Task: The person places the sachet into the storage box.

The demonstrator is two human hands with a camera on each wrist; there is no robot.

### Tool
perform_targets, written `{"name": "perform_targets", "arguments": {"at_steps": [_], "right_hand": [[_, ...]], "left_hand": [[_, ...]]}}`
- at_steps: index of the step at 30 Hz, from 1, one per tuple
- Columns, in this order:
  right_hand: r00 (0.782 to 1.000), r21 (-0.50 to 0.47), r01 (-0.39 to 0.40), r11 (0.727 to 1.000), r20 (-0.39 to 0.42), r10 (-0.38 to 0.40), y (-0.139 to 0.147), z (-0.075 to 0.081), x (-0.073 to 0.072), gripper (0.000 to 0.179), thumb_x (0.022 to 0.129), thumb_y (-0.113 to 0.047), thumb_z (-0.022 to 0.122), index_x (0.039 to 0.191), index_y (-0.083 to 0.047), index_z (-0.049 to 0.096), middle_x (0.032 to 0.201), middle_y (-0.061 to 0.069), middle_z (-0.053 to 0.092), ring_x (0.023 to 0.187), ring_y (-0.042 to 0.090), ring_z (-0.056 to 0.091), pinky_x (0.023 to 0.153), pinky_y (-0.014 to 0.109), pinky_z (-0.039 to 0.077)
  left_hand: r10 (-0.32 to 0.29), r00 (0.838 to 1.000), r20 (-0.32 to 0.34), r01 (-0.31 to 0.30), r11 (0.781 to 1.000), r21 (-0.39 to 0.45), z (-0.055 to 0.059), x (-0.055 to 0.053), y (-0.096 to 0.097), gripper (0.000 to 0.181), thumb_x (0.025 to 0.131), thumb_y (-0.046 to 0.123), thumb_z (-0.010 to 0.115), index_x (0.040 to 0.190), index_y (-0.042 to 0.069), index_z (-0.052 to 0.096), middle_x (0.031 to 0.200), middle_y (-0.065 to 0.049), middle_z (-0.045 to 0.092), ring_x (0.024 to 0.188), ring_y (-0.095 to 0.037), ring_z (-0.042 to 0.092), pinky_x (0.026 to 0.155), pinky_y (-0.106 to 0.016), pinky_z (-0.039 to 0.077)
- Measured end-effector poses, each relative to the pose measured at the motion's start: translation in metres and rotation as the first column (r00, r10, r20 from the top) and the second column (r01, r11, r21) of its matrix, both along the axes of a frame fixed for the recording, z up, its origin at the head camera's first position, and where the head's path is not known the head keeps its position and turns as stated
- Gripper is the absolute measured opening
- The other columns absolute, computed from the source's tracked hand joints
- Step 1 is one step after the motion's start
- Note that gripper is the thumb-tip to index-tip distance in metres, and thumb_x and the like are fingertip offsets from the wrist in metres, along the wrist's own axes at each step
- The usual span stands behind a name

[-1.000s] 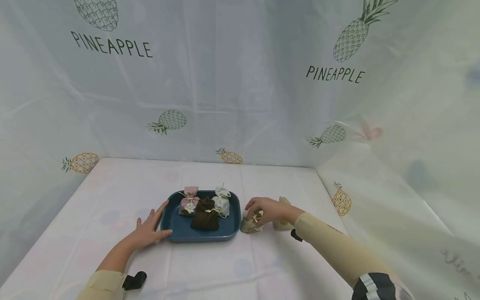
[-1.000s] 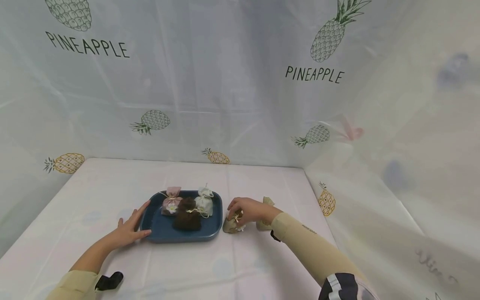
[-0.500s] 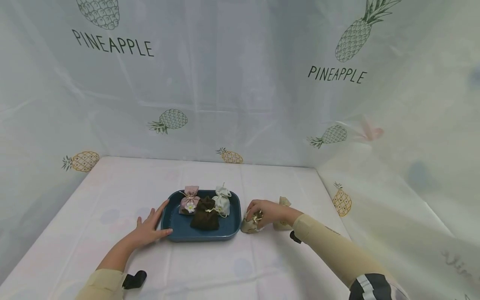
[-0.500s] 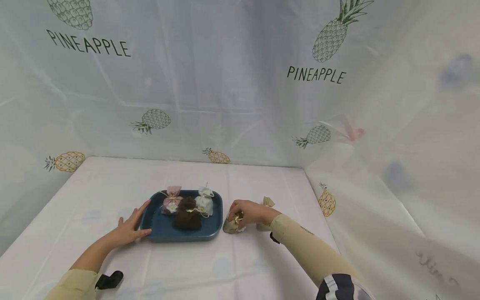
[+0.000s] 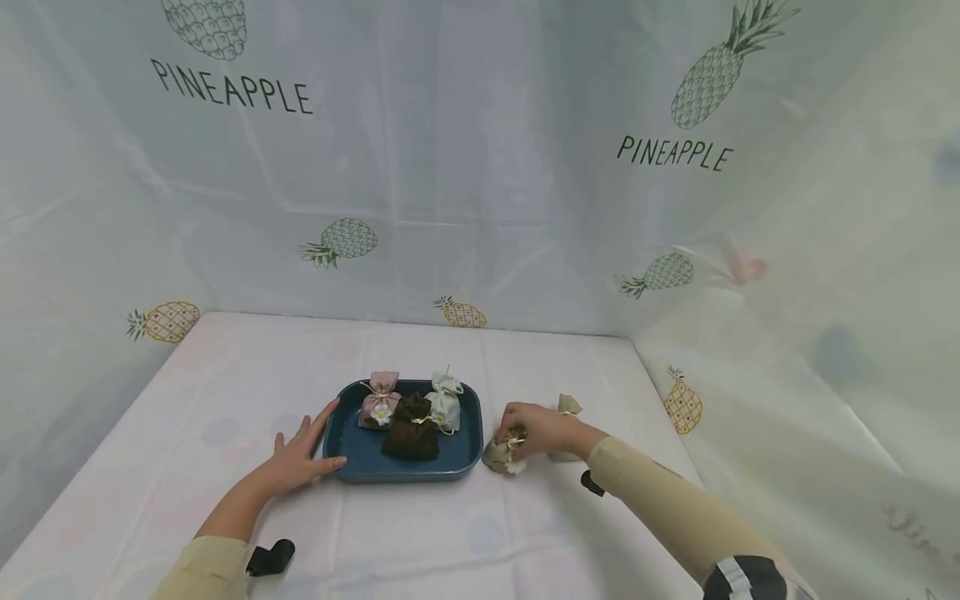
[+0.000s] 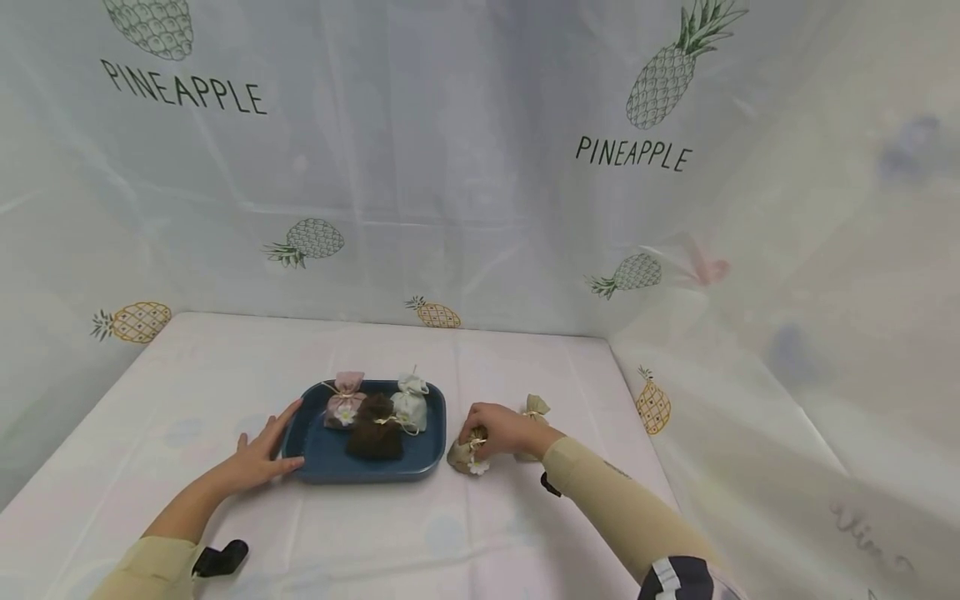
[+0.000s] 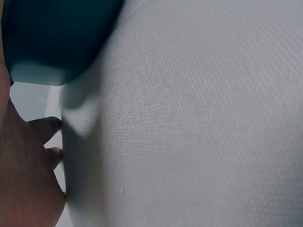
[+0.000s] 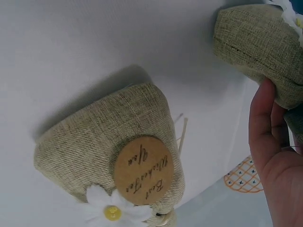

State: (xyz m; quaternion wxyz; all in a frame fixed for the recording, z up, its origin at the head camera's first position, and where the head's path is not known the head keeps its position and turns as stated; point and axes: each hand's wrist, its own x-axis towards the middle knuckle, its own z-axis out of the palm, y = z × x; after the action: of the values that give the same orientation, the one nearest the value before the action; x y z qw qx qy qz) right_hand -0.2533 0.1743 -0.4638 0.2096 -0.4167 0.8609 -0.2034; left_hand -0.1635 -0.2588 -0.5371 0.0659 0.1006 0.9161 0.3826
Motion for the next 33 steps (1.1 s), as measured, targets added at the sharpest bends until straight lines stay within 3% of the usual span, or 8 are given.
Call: {"name": "perform_targets", "arguments": {"at_steps": [10, 23, 33], "right_hand": [[1.0, -0.004, 0.018, 1.0, 0.013, -0.018, 0.006, 0.001, 0.007, 0.029, 0.074, -0.003, 0.08, 0.093, -0.023, 0.074, 0.097, -0.016, 0.056, 0.094, 0.004, 0.054, 0.085, 0.026, 0.047], [0.994, -0.023, -0.079, 0.997, 0.07, 0.081, -0.002, 0.046, 0.017, 0.027, 0.076, 0.0, 0.078, 0.098, -0.016, 0.074, 0.097, -0.013, 0.056, 0.091, 0.005, 0.052, 0.079, 0.023, 0.049], [0.984, -0.072, -0.155, 0.985, 0.079, 0.161, -0.015, 0.067, 0.015, 0.028, 0.078, 0.001, 0.077, 0.098, -0.018, 0.074, 0.1, -0.011, 0.057, 0.093, 0.006, 0.054, 0.079, 0.024, 0.051]], "left_hand": [[0.002, 1.0, 0.007, -0.002, 1.0, -0.012, 0.0, 0.001, 0.0, 0.099, 0.086, 0.04, 0.072, 0.158, 0.019, 0.007, 0.156, -0.032, 0.01, 0.137, -0.062, 0.002, 0.096, -0.079, -0.011], [0.007, 1.0, 0.006, -0.007, 1.0, -0.014, -0.001, 0.0, 0.001, 0.098, 0.086, 0.041, 0.071, 0.158, 0.02, 0.007, 0.156, -0.032, 0.012, 0.137, -0.061, 0.003, 0.097, -0.078, -0.011], [0.002, 1.0, 0.004, -0.002, 1.0, -0.009, -0.001, 0.0, -0.001, 0.099, 0.086, 0.04, 0.072, 0.158, 0.02, 0.006, 0.156, -0.032, 0.011, 0.137, -0.061, 0.003, 0.096, -0.078, -0.012]]}}
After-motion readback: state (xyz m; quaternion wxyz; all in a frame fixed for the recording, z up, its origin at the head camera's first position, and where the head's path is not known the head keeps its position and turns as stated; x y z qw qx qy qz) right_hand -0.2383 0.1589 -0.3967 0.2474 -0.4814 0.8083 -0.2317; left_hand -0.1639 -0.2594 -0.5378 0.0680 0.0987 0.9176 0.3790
